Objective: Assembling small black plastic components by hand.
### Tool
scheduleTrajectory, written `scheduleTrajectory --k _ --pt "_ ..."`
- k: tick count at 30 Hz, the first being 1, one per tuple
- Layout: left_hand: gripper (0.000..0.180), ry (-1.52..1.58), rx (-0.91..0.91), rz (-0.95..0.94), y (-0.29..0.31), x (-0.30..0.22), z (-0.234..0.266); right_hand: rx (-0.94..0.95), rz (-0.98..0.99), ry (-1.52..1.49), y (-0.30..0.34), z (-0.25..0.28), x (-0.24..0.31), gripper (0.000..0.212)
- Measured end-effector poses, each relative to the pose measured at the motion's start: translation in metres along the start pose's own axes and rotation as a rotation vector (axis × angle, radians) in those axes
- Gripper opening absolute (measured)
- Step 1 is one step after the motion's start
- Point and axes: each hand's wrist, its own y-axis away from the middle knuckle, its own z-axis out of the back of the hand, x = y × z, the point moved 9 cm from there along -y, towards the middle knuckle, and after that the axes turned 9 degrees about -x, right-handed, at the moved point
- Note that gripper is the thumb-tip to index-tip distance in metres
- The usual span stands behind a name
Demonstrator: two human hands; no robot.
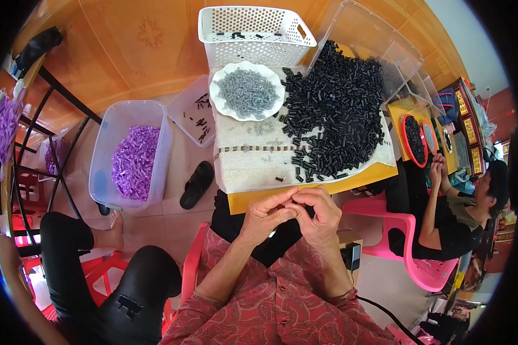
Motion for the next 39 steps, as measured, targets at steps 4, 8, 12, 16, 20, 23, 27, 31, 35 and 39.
scheduleTrajectory --k 4,8,12,16,20,23,27,31,35,39 --pt "0.047 0.000 -0.006 0.000 -0.001 -0.002 -0.002 -0.012 -0.035 -0.023 0.001 0.003 -0.004 0.026" --pt "0.042 0.181 -0.045 0.098 -0.004 0.003 0.004 0.030 -0.065 -0.027 0.002 -0.003 -0.004 0.029" --pt "0.033 0.131 -0.154 0.039 -0.009 -0.004 0.014 0.116 -0.018 -0.006 -0.002 -0.015 0.001 0.036" --pt "0.028 0.085 -0.347 0.179 -0.021 -0.002 0.037 0.074 -0.038 0.030 -0.007 -0.012 -0.003 0.035" --pt "0.024 0.155 -0.423 0.101 -0.052 -0.032 0.040 0.104 -0.055 0.030 -0.001 -0.015 -0.012 0.031" --pt "0.023 0.074 -0.493 0.019 -0.095 -0.063 0.040 0.107 -0.029 -0.004 0.002 -0.014 -0.013 0.019" --pt "0.024 -0.060 -0.401 -0.112 -0.188 -0.116 0.027 0.091 -0.031 0.008 0.005 -0.006 -0.018 0.017" --pt "0.023 -0.058 -0.460 -0.162 -0.263 -0.157 0.036 0.143 -0.021 0.006 0.006 -0.009 -0.014 0.015" --pt "0.022 -0.017 -0.488 -0.145 -0.291 -0.171 0.045 0.144 -0.042 0.019 0.008 -0.005 -0.022 0.014" --pt "0.027 0.034 -0.456 -0.153 -0.281 -0.160 0.047 0.125 -0.105 0.057 0.005 0.003 -0.041 0.014"
